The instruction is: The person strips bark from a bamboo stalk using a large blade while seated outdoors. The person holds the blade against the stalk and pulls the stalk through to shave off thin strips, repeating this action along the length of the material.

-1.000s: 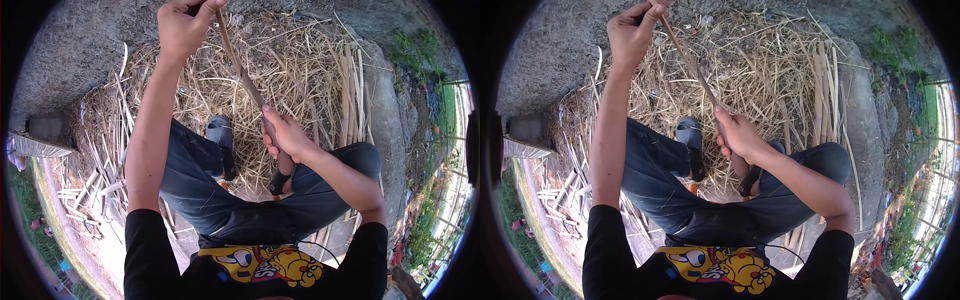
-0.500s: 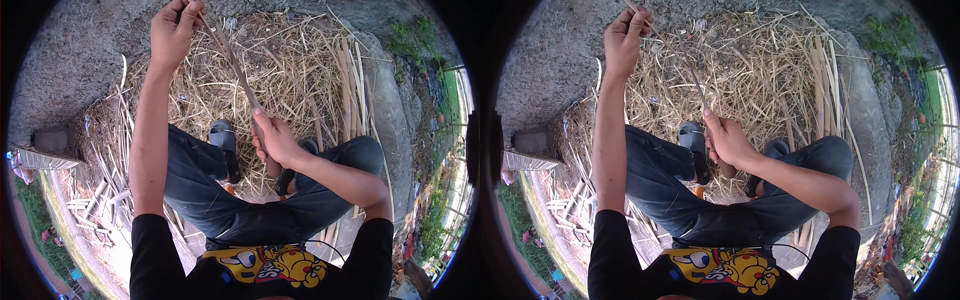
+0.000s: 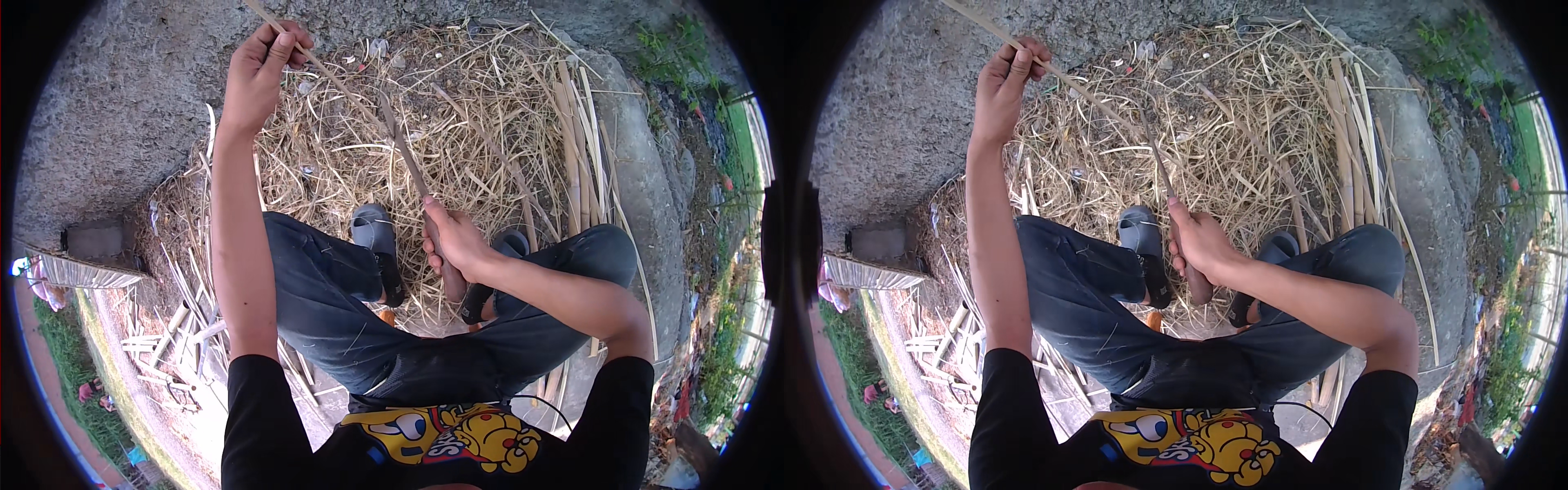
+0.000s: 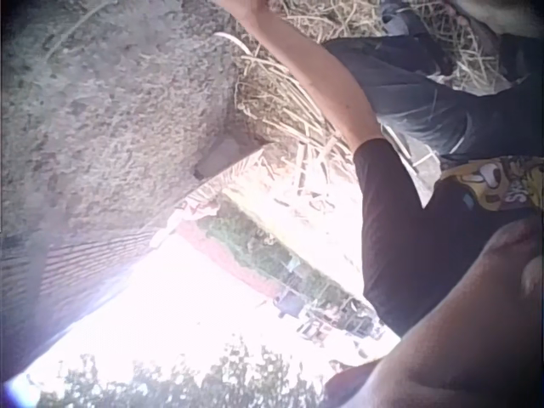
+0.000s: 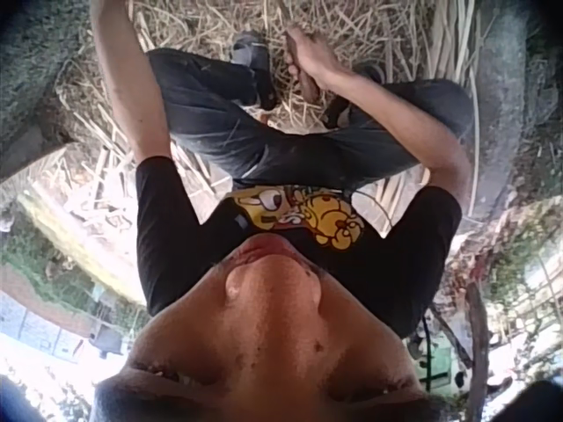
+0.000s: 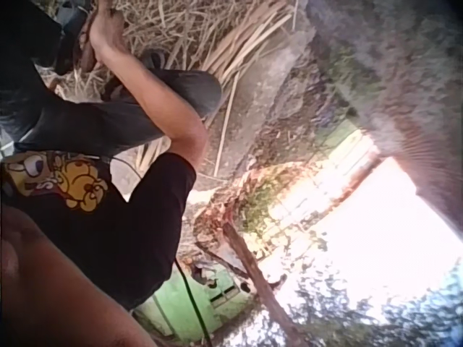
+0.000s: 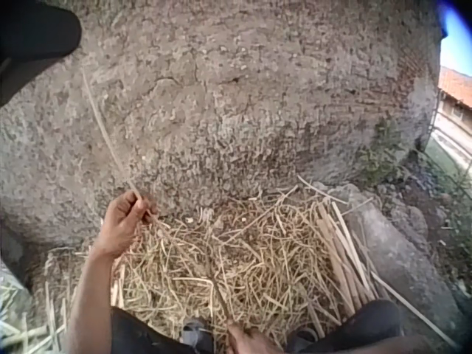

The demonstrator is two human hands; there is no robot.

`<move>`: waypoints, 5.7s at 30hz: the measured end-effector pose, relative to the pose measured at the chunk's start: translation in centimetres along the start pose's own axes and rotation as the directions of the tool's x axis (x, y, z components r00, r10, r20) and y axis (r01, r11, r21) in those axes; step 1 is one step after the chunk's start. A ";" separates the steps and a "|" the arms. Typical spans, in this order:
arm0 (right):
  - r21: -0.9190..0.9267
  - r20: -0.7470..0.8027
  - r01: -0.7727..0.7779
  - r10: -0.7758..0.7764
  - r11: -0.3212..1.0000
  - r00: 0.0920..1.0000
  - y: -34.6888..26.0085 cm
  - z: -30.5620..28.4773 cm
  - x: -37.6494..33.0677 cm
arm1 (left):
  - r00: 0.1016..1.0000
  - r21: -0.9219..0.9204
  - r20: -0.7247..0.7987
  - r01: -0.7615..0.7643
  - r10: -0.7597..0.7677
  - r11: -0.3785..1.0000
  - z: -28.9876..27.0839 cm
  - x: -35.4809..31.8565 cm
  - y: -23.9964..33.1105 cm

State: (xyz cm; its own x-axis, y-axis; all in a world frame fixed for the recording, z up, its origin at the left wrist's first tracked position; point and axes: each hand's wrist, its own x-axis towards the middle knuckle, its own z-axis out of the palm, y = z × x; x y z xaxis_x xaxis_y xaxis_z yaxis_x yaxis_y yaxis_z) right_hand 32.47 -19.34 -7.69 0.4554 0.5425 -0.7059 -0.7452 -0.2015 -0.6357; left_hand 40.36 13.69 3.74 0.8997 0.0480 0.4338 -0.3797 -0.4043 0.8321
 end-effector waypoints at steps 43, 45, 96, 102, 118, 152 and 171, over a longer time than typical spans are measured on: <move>-0.015 0.107 0.196 -0.193 0.981 0.975 -3.8 2.1 -0.5 | 0.992 0.141 -0.123 0.036 -0.019 0.989 2.0 -1.2 2.0; -0.053 0.206 0.323 -0.307 0.945 0.929 -5.4 2.5 -2.0 | 0.992 0.163 -0.125 0.024 -0.004 0.986 2.1 -0.9 1.9; -0.045 0.052 0.619 -0.617 0.784 0.786 -3.6 1.3 0.2 | 0.992 0.171 -0.071 0.119 -0.108 0.978 2.8 -1.1 4.5; -0.214 0.038 0.130 -0.125 0.968 0.991 -1.3 1.1 2.2 | 0.985 0.318 -0.093 0.171 -0.149 0.933 3.1 -1.3 4.9; -0.213 -0.020 0.127 -0.134 0.969 0.991 -1.8 0.9 2.3 | 0.986 0.217 -0.102 0.154 -0.134 0.964 3.9 -1.2 5.2; -0.167 -0.232 0.477 -0.504 0.863 0.832 -4.2 2.0 -2.2 | 0.751 -0.540 -0.627 -0.225 -0.209 0.811 15.0 4.8 -0.9; -0.043 -0.339 0.611 -0.587 0.790 0.735 -0.7 4.0 0.7 | 0.648 -0.464 -0.732 -0.249 -0.210 0.850 14.1 4.1 -1.1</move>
State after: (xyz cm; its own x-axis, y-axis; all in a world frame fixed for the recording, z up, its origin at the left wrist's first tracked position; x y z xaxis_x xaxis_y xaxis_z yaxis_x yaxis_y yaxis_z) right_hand 31.37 -15.55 -6.48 0.9375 0.2406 -0.2515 -0.2894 0.1374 -0.9473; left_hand 47.46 1.45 -0.26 0.5048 0.7849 0.3594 -0.6465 0.0678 0.7599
